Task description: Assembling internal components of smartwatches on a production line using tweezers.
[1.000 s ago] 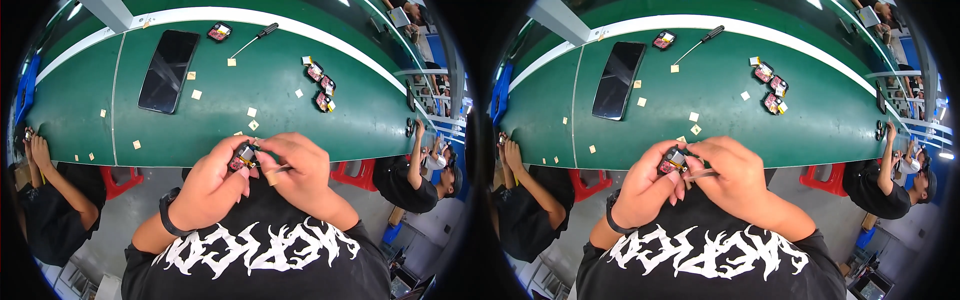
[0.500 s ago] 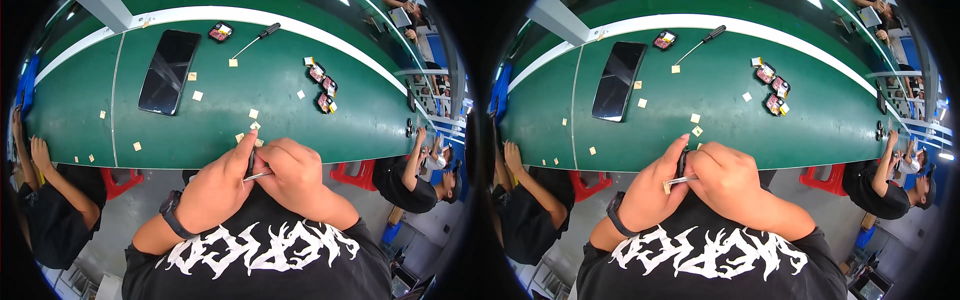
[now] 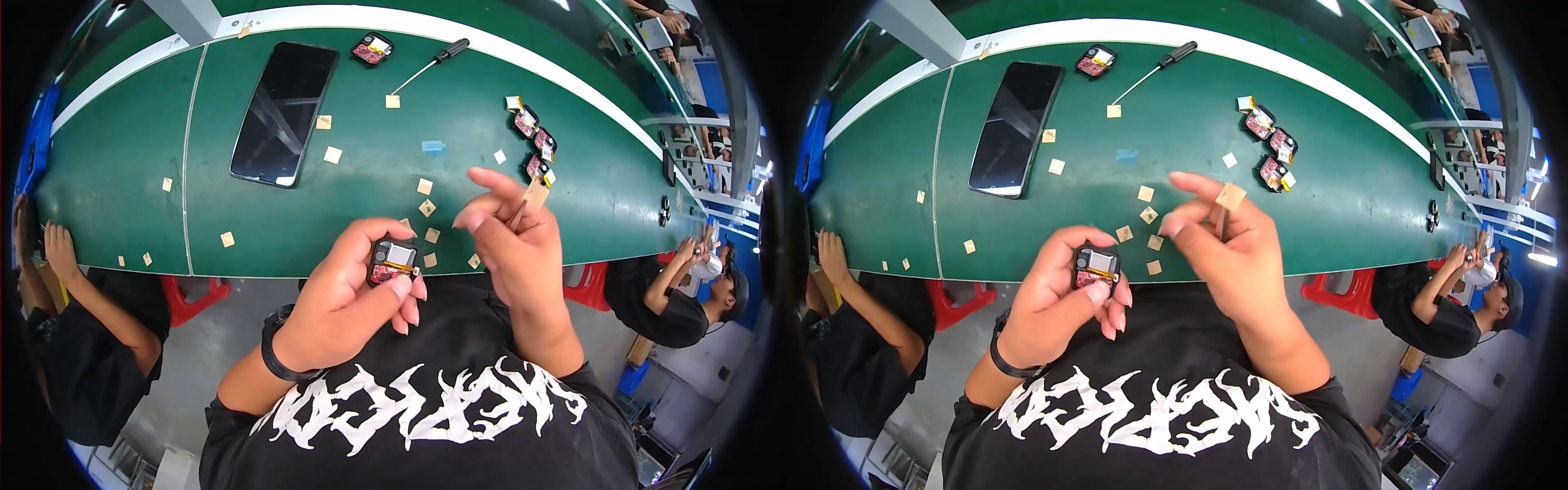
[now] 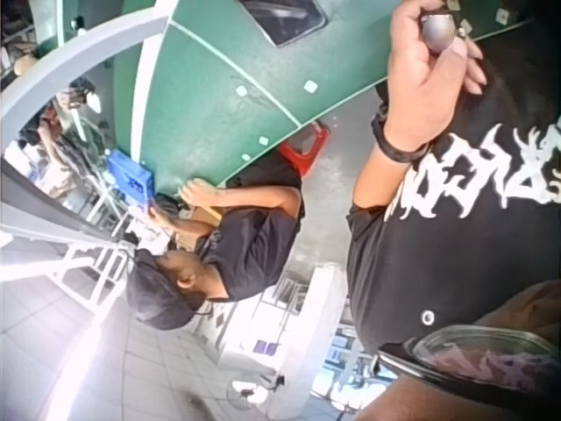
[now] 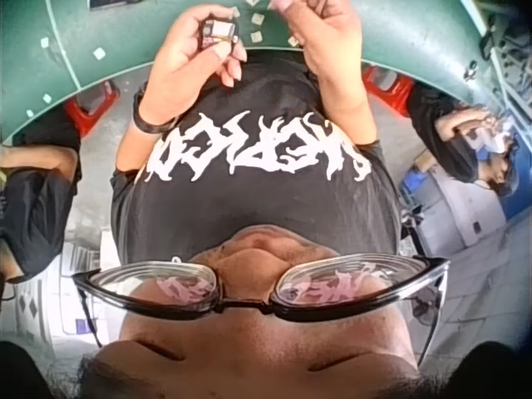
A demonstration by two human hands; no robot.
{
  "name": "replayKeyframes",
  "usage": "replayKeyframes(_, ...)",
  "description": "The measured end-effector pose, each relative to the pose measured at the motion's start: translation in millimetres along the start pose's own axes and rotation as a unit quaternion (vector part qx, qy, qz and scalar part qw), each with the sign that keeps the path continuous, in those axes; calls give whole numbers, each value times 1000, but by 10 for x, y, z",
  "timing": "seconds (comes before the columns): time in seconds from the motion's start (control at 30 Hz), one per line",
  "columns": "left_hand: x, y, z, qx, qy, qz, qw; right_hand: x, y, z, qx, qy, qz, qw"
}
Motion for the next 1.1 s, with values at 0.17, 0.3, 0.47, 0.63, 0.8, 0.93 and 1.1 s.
replayKeyframes(0.17,106,37,-14,-46,77,7,996,170,45,8,-9,28,-47,998)
replayKeyframes(0.3,152,48,-12,-28,107,-34,993,156,103,-5,-26,30,-67,997)
replayKeyframes(0.47,193,42,-8,-37,96,-13,995,84,129,-3,-52,44,-105,992)
replayKeyframes(0.63,211,49,-17,-37,82,-31,995,50,142,20,-63,22,-104,992)
replayKeyframes(0.8,207,49,-2,-33,104,18,994,102,150,45,-74,18,-83,994)
replayKeyframes(0.93,235,67,-15,-28,123,19,992,385,14,90,47,122,-225,965)
replayKeyframes(1.1,202,208,-172,-47,120,59,990,624,-128,83,165,173,-551,799)
Point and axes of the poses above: each hand's wrist, its own z-axis towards the middle knuckle, its own x-axis out of the back of the hand, y = z × x, the point moved 3 cm from there along z, towards the middle knuckle, and after that the axes turned 1 degree about -y, right-handed, at the moved point
